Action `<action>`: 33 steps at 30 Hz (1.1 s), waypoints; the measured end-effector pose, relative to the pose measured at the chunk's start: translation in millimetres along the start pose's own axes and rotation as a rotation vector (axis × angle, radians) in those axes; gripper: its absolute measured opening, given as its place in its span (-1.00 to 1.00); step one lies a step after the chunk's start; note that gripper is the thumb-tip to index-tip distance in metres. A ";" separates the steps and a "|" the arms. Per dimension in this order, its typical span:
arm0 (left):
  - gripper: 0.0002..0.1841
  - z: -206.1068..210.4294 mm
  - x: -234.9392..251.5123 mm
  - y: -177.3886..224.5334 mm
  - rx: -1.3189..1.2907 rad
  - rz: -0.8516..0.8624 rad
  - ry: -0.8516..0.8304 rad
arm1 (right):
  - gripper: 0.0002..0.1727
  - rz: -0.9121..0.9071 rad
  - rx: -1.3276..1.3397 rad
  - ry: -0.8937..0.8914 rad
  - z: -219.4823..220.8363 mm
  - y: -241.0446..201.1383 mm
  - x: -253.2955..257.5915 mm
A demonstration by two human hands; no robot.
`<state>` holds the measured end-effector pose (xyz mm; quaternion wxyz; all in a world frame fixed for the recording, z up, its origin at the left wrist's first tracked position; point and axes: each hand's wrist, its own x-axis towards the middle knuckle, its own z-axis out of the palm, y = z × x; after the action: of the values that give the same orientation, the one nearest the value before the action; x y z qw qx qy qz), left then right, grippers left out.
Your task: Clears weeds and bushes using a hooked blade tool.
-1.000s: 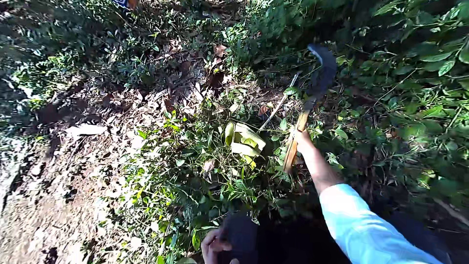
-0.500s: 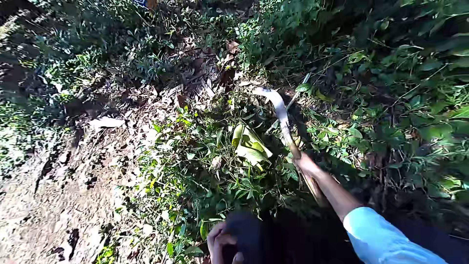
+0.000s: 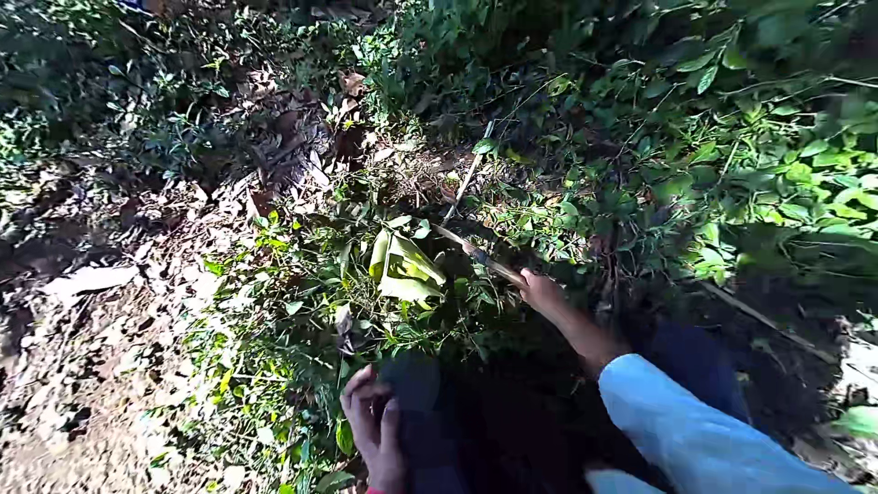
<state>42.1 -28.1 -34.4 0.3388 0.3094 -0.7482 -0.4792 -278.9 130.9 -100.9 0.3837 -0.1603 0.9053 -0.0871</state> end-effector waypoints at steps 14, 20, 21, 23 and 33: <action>-0.69 74.4 55.1 3.1 0.002 -0.002 -0.195 | -0.79 0.309 -0.374 0.772 -225.1 235.0 -241.4; -0.67 92.5 60.4 5.8 0.214 0.028 -0.308 | -0.65 0.476 -0.165 0.674 -202.7 255.4 -258.0; -0.68 95.7 60.9 6.6 0.248 0.043 -0.327 | -0.62 0.439 -0.112 0.712 -191.7 259.1 -252.5; -0.68 101.3 58.9 11.8 0.305 0.123 -0.385 | -0.63 0.441 -0.170 0.636 -187.1 248.6 -245.3; -0.52 214.9 49.6 266.9 -0.762 0.569 -0.824 | -0.75 0.438 -0.406 0.418 -202.0 199.6 -226.1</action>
<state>-196.2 135.1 156.5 0.2236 -0.2543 -0.6469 -0.6832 -321.5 405.0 133.2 0.1605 -0.0140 0.9758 0.1479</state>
